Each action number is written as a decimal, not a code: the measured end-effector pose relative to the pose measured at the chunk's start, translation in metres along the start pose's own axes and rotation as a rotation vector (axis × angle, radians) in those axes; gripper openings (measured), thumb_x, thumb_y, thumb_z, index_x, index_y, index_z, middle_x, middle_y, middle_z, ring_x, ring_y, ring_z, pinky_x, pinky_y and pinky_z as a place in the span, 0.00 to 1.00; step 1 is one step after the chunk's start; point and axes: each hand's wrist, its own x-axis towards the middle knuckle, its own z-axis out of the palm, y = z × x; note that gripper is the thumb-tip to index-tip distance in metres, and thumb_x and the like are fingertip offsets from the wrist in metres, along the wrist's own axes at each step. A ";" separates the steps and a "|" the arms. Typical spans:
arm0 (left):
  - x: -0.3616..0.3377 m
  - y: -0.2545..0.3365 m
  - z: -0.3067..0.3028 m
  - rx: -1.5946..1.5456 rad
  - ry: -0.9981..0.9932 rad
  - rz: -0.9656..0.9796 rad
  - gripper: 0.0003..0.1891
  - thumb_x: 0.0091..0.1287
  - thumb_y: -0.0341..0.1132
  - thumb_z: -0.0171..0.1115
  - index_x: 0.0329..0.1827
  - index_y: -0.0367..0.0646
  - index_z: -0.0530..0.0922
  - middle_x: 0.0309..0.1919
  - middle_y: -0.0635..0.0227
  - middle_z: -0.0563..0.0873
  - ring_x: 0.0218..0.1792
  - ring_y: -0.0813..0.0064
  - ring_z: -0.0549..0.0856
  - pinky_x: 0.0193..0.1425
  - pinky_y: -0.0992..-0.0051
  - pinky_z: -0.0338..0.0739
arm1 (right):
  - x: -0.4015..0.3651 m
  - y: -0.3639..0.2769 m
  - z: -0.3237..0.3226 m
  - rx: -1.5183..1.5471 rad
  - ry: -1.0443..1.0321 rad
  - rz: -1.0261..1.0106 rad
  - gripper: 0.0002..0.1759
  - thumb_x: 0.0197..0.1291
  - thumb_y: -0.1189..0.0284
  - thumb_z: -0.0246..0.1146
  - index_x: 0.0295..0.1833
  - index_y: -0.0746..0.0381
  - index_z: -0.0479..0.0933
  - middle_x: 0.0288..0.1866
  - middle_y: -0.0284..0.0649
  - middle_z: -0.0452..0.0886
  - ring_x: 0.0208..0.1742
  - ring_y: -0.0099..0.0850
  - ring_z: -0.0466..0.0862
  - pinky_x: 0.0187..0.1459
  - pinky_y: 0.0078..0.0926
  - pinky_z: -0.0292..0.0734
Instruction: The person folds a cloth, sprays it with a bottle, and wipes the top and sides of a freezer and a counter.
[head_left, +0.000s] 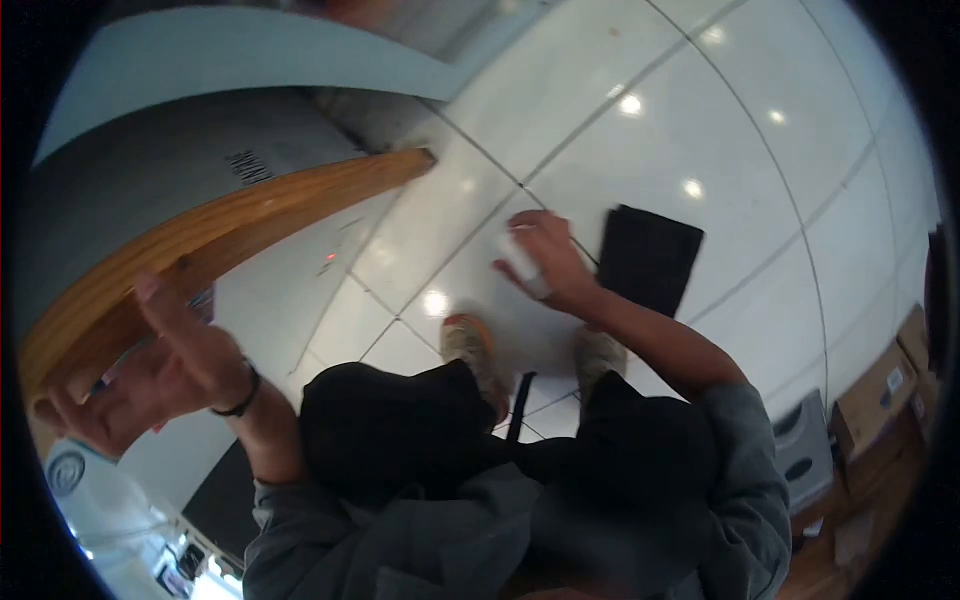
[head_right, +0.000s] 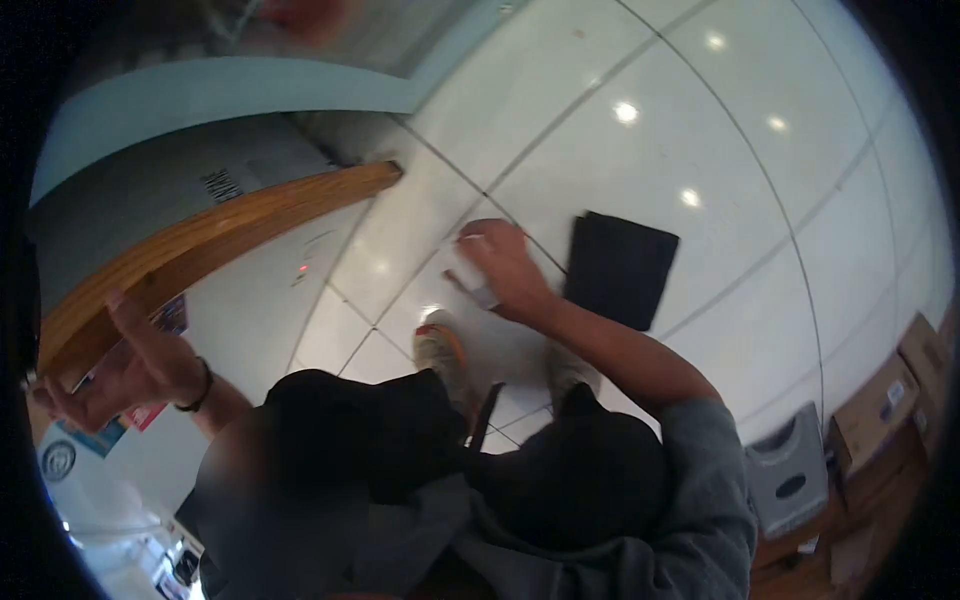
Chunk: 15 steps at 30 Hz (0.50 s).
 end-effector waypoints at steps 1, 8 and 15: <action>0.000 -0.005 -0.002 -0.017 0.006 0.000 0.46 0.52 0.32 0.80 0.66 0.48 0.52 0.64 0.52 0.58 0.69 0.60 0.64 0.71 0.57 0.77 | -0.009 0.004 0.004 -0.034 -0.071 -0.019 0.23 0.57 0.69 0.73 0.55 0.61 0.73 0.59 0.47 0.76 0.63 0.46 0.75 0.62 0.48 0.67; -0.009 -0.011 -0.016 0.098 0.056 -0.117 0.49 0.51 0.32 0.81 0.67 0.41 0.49 0.57 0.56 0.60 0.63 0.63 0.68 0.68 0.61 0.78 | -0.008 -0.002 -0.071 -0.377 -0.417 0.154 0.50 0.47 0.54 0.78 0.74 0.56 0.62 0.74 0.46 0.65 0.79 0.47 0.61 0.74 0.54 0.56; -0.011 -0.038 -0.045 -0.146 0.263 0.033 0.42 0.60 0.30 0.70 0.70 0.35 0.49 0.57 0.57 0.61 0.65 0.65 0.66 0.75 0.58 0.61 | -0.099 0.082 -0.143 -0.731 -0.602 0.807 0.55 0.45 0.54 0.79 0.75 0.62 0.61 0.67 0.51 0.75 0.70 0.48 0.73 0.67 0.53 0.67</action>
